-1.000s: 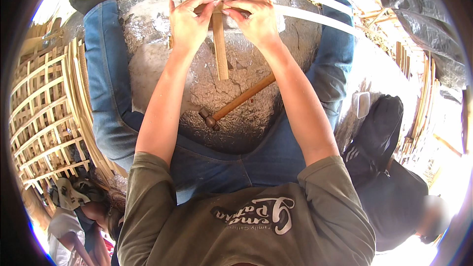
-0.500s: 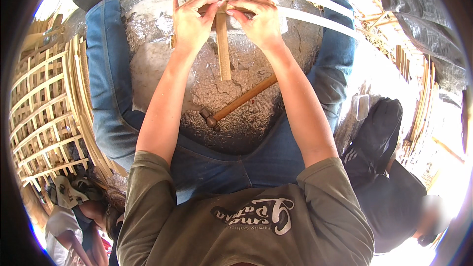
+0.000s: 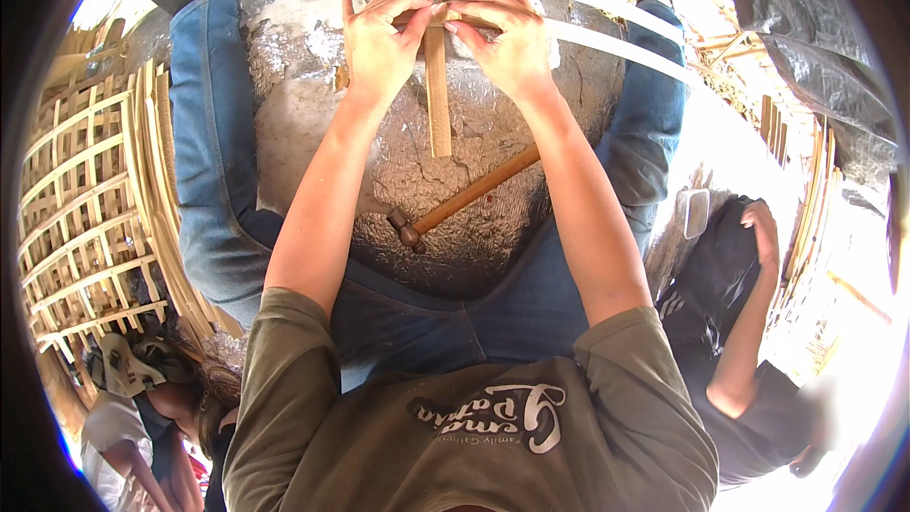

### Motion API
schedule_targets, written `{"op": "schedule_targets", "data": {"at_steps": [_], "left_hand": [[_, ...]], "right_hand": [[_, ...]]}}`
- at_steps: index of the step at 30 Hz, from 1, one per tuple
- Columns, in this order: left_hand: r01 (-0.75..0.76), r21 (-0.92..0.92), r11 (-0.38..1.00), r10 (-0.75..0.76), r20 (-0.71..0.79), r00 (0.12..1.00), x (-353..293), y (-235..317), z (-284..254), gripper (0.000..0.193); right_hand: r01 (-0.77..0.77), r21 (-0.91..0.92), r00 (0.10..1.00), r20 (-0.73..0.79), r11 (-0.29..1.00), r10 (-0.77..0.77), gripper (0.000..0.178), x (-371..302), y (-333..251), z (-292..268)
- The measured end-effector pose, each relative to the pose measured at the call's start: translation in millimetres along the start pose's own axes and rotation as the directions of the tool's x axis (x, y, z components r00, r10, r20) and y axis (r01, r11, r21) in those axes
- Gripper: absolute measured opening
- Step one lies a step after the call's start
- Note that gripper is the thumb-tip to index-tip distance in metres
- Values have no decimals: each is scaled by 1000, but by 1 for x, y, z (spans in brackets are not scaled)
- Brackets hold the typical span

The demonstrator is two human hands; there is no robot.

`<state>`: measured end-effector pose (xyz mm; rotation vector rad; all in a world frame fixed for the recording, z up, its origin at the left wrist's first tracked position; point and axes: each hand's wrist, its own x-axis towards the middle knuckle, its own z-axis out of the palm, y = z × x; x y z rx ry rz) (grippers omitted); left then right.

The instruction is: The person sits on the floor and assembles a wooden lattice frame by hand. They position thin wooden strips across a base, use a hammer to drive nails into the intersections, and adjust the pieces to maintain alignment.

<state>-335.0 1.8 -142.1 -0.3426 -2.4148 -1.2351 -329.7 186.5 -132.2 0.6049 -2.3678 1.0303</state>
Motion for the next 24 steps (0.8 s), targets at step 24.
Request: {"op": "schedule_targets", "data": {"at_steps": [24], "left_hand": [[21,-63,998,-24,-34,999,-6,-9,5,7]], "right_hand": [[-47,-27,993,104,999,49,40,-6,-70,-82]]}}
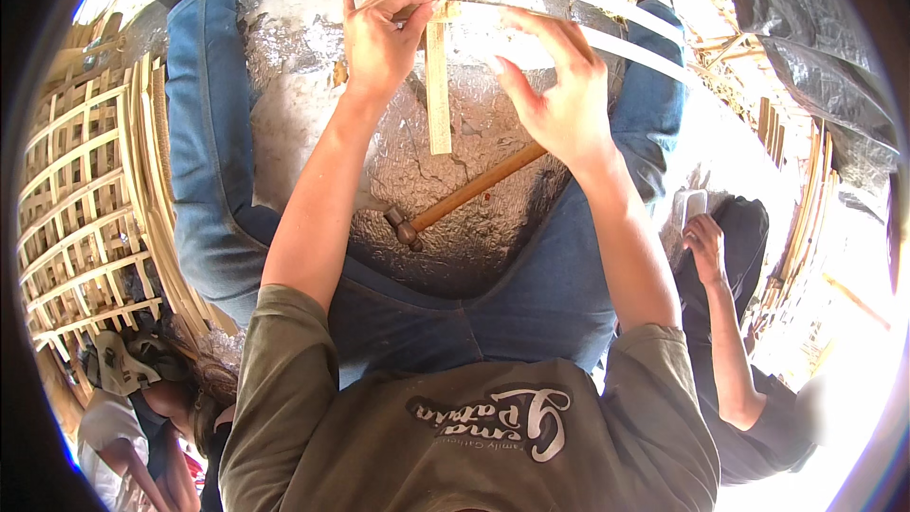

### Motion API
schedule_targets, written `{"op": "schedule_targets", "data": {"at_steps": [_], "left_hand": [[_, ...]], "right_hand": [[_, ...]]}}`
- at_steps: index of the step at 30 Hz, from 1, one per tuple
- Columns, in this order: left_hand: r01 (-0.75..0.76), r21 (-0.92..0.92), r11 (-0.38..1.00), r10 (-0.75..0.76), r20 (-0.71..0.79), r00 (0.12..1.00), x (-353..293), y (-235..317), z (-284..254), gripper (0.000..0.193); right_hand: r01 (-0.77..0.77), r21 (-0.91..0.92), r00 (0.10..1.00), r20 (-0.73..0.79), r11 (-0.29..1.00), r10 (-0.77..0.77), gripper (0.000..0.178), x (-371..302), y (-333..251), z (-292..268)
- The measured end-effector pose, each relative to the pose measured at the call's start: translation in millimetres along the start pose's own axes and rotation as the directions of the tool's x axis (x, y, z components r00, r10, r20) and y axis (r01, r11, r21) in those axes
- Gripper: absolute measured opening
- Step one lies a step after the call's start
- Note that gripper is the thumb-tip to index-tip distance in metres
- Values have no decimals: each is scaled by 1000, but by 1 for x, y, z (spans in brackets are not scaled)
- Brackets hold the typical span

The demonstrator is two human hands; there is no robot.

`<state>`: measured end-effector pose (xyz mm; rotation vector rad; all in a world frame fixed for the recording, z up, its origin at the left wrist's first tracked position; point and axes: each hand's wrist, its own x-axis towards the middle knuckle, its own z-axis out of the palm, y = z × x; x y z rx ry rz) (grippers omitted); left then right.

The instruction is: The person sits on the floor and assembles a wooden lattice frame by hand. They position thin wooden strips across a base, use a hammer to drive nails into the intersections, and adjust the pieces to maintain alignment.

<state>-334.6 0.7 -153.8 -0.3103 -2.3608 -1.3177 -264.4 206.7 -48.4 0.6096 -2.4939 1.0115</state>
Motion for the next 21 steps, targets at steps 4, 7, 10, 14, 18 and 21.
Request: {"op": "schedule_targets", "data": {"at_steps": [4,7,10,14,18,21], "left_hand": [[7,18,1000,-7,1,1000,0,0,-1,7],[-6,49,999,5,14,1000,2,2,-4,8],[-58,7,998,58,-38,998,-1,-5,0,10],[-75,5,997,75,-59,995,0,-10,4,9],[-51,-12,999,50,-48,998,-1,-9,4,8],[-68,-38,997,66,-66,996,-1,-9,5,7]], "right_hand": [[-198,5,926,330,980,185,31,-35,-4,-2],[-317,-162,700,625,935,346,26,-57,-16,2],[-79,-340,587,744,937,320,22,-83,-22,20],[219,-353,597,786,910,161,25,-104,-36,40],[356,-338,566,820,871,86,27,-112,-49,43],[405,-300,575,818,864,14,29,-124,-38,49]]}}
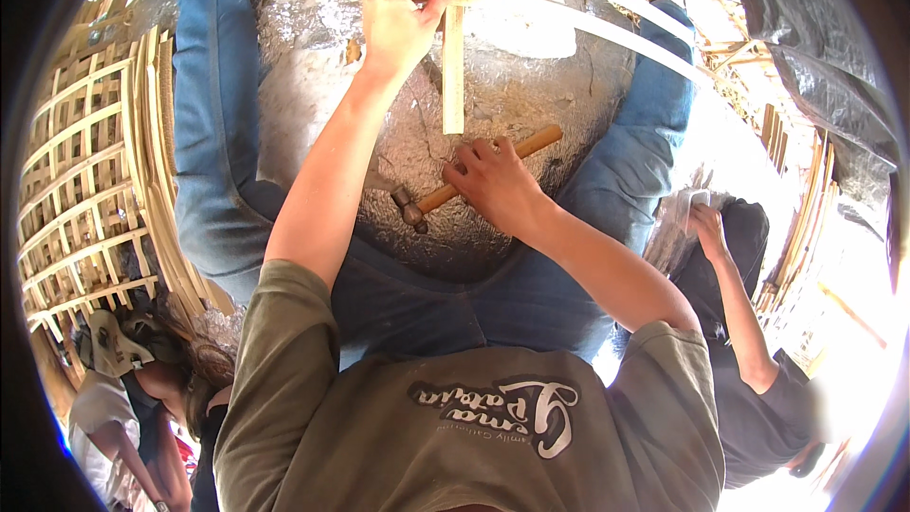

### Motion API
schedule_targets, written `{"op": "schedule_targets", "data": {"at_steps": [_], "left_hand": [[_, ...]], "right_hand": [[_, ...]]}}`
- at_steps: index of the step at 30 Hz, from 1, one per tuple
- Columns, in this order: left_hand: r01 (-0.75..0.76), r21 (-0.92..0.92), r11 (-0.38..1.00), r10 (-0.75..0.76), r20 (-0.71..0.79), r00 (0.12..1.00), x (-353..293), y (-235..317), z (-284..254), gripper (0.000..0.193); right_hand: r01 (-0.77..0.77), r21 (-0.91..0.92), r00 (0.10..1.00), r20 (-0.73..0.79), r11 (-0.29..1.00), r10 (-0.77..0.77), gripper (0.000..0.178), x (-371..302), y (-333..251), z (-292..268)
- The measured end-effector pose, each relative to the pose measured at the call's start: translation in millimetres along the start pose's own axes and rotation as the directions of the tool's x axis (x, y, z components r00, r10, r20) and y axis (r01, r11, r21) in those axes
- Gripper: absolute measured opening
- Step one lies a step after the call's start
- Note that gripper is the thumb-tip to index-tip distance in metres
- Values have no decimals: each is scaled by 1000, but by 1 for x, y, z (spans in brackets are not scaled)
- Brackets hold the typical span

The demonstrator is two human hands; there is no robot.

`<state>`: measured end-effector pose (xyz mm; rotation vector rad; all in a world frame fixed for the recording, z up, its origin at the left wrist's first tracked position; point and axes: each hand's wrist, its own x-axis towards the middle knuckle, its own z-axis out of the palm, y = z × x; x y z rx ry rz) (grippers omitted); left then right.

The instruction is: The person sits on the floor and assembles a wooden lattice frame by hand. They position thin wooden strips across a base, use a hammer to drive nails into the intersections, and adjust the pieces to maintain alignment.

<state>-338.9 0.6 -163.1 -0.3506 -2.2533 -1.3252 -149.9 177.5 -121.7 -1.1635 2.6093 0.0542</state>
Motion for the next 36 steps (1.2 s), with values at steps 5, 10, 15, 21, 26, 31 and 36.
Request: {"op": "schedule_targets", "data": {"at_steps": [5,10,15,21,26,31,36], "left_hand": [[3,16,1000,-3,-2,1000,-1,3,-1,6],[-4,31,999,4,-1,1000,-1,3,-2,6],[-12,19,1000,12,-15,1000,0,2,2,6],[-15,53,998,16,-19,1000,-3,3,-3,6],[-11,41,999,12,-28,1000,-2,5,1,7],[-11,63,998,12,-8,1000,-2,7,0,7],[43,115,992,-47,29,998,-2,8,-1,8]], "right_hand": [[37,30,999,-26,999,-36,25,-3,-3,14],[-20,135,994,113,991,5,27,-8,-5,-13],[-130,385,988,129,914,87,29,-29,-6,-51],[-253,672,966,218,696,141,19,-60,20,-121],[-358,685,889,43,634,456,18,-82,51,-146],[-359,714,740,-176,602,650,15,-57,68,-129],[-282,694,714,-310,663,628,13,-20,71,-133]]}}
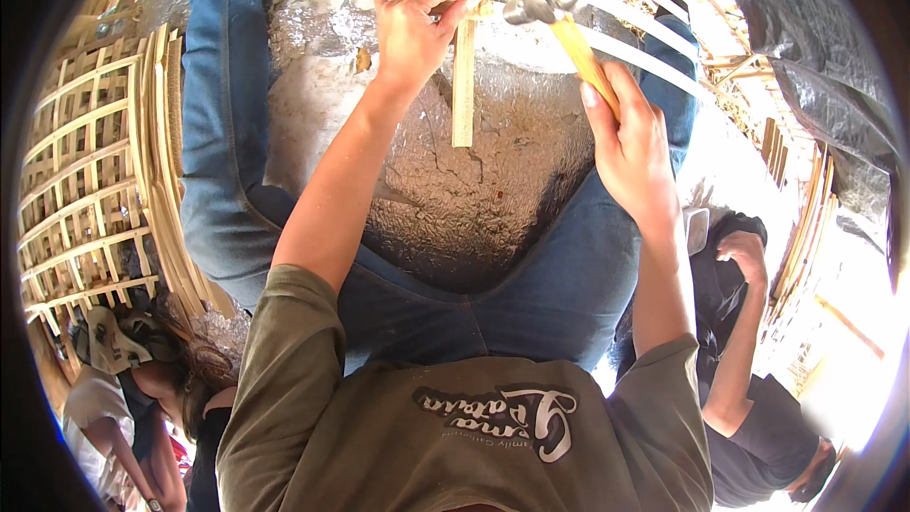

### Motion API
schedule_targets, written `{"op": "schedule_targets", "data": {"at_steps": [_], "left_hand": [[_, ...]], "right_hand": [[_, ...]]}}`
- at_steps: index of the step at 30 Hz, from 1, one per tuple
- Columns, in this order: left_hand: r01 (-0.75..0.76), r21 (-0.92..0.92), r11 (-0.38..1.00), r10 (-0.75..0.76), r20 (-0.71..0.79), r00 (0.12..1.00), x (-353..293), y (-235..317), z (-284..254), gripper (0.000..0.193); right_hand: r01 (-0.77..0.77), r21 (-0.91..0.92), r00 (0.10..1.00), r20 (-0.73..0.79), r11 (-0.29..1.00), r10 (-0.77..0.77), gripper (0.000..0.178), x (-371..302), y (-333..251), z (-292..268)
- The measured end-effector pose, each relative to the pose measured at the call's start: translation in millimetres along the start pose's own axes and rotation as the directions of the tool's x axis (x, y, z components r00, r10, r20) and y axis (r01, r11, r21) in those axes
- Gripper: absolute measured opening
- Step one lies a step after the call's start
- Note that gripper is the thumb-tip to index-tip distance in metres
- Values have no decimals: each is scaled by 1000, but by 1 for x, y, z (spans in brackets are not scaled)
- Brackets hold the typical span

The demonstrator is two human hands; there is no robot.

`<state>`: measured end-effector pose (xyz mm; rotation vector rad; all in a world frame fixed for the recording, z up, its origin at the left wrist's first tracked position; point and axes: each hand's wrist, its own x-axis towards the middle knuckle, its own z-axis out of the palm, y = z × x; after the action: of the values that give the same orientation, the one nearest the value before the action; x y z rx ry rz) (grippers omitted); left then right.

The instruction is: The person sits on the floor and assembles a wooden lattice frame by hand. They position thin wooden strips across a base, use a hammer to drive nails into the intersections, and adjust the pieces to maintain alignment.

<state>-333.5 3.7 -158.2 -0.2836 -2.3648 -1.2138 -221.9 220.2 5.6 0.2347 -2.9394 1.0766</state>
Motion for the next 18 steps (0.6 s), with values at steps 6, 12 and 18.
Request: {"op": "schedule_targets", "data": {"at_steps": [6,12,18], "left_hand": [[-24,-31,999,23,-27,999,1,0,0,6],[-16,-26,1000,16,-16,1000,0,5,-3,6],[-10,-30,1000,9,-13,1000,1,2,-2,6]], "right_hand": [[62,-71,997,-50,996,-66,20,22,3,20],[116,-184,989,-67,976,-130,25,30,16,37],[94,-196,993,-58,976,-107,22,32,16,41]]}}
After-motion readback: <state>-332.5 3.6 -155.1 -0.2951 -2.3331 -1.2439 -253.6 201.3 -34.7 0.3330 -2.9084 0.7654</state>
